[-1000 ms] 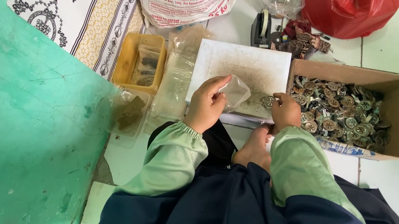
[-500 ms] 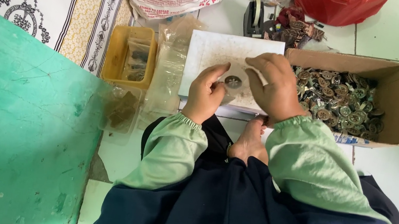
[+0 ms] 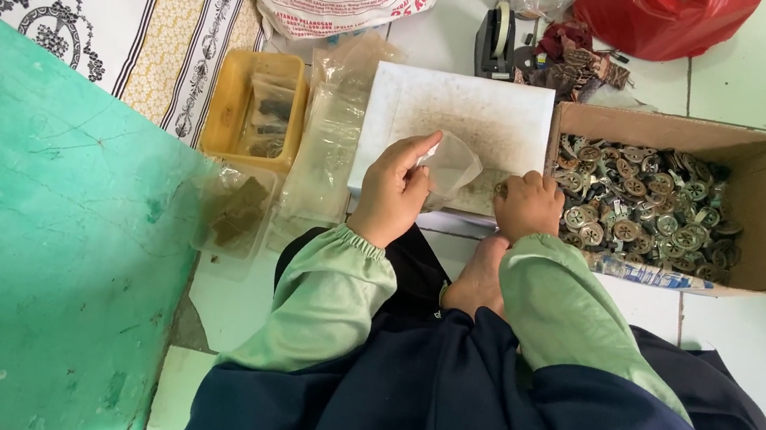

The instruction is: Sorting and packaging small metal buckles into plastic pouches while sitting on the floor.

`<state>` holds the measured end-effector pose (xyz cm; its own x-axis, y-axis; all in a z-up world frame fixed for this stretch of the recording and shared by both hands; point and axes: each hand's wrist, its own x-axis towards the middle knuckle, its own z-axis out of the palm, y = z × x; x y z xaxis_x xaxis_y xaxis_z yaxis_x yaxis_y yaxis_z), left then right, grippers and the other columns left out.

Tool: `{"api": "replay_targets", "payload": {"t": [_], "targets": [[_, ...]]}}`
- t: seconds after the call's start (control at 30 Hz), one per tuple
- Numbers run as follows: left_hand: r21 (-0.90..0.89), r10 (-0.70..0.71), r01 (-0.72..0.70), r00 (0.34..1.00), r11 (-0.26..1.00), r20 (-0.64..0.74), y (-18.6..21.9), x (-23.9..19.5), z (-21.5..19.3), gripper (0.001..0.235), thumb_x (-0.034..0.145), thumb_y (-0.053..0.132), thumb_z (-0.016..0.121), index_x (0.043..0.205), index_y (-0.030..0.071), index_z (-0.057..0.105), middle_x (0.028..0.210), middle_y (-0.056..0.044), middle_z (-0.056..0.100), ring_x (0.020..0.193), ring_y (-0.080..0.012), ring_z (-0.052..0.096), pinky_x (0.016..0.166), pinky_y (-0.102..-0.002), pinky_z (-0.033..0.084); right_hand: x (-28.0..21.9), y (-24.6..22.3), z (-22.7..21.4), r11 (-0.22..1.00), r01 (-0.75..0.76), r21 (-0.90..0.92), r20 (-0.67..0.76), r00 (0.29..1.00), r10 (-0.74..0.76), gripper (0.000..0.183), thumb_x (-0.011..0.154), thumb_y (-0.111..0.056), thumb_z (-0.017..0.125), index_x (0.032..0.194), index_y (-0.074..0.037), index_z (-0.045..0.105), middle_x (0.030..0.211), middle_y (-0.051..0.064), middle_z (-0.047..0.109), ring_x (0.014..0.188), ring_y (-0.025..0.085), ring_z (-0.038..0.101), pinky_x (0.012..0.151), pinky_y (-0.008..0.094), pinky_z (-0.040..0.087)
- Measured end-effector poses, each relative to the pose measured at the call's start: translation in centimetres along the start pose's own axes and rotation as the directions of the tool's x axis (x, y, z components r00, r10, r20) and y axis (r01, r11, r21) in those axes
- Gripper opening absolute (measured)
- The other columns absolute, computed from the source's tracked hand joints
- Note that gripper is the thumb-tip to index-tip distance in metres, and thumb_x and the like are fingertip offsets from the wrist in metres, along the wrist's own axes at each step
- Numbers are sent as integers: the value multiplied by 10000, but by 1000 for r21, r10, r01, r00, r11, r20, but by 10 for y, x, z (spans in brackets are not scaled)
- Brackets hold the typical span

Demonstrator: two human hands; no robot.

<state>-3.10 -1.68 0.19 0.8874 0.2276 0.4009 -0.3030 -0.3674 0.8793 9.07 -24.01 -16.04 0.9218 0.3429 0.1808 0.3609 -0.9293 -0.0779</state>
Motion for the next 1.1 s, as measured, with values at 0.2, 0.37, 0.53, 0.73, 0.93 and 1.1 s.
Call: {"api": "replay_targets", "payload": {"t": [0.2, 0.37, 0.53, 0.73, 0.93, 1.1], "targets": [[-38, 8, -8, 1000, 999, -4, -1, -2, 1, 505, 937, -71, 545, 1396, 118, 642, 1239, -157, 667, 922, -253, 732, 847, -380, 623, -4, 10, -12, 987, 68, 148, -214, 976, -36, 200, 1023, -267, 607, 1069, -159, 769, 998, 46, 683, 1100, 293, 659, 977, 465, 481], [-6, 36, -36, 999, 999, -10, -3, -1, 3, 497, 940, -67, 563, 1386, 131, 656, 1227, -136, 673, 1007, -299, 730, 865, -378, 614, 0, -42, -161, 688, 494, 532, -641, 766, -54, 102, 1020, 22, 607, 1080, -8, 685, 980, 159, 628, 920, 380, 599, 820, 463, 486], [10, 94, -94, 995, 996, -33, 3, 6, 1, 505, 949, -110, 558, 1386, 125, 650, 1217, -121, 679, 1127, -320, 701, 922, -410, 603, 12, -80, -232, 596, 709, 377, -745, 614, -260, 145, 963, 79, 646, 1026, -27, 721, 1056, 129, 661, 976, 286, 578, 893, 412, 475], [79, 122, -121, 993, 989, -6, 6, 11, -19, 473, 990, -82, 507, 1385, 139, 643, 1228, -124, 677, 1130, -331, 692, 958, -437, 597, 19, -80, -231, 656, 679, 330, -374, 732, -569, 256, 974, -261, 752, 1170, -103, 704, 1263, 131, 572, 1179, 374, 497, 1010, 516, 461], [249, 164, -234, 948, 940, 273, 51, 36, -53, 436, 989, -71, 456, 1266, 174, 687, 1228, -96, 622, 1023, -319, 731, 768, -358, 677, 23, -69, -258, 754, 617, 225, -111, 785, -610, 86, 938, -206, 746, 933, -128, 711, 1233, 67, 635, 1250, 315, 501, 990, 556, 506], [344, -16, -267, 770, 900, 638, 88, 60, -75, 535, 1049, 537, 505, 1021, 40, 702, 1030, -227, 703, 1011, -466, 697, 867, -581, 556, 16, -72, -300, 641, 764, 73, -288, 632, -720, 157, 943, -193, 781, 886, -66, 707, 1017, 115, 697, 1034, 330, 633, 844, 464, 558]]}}
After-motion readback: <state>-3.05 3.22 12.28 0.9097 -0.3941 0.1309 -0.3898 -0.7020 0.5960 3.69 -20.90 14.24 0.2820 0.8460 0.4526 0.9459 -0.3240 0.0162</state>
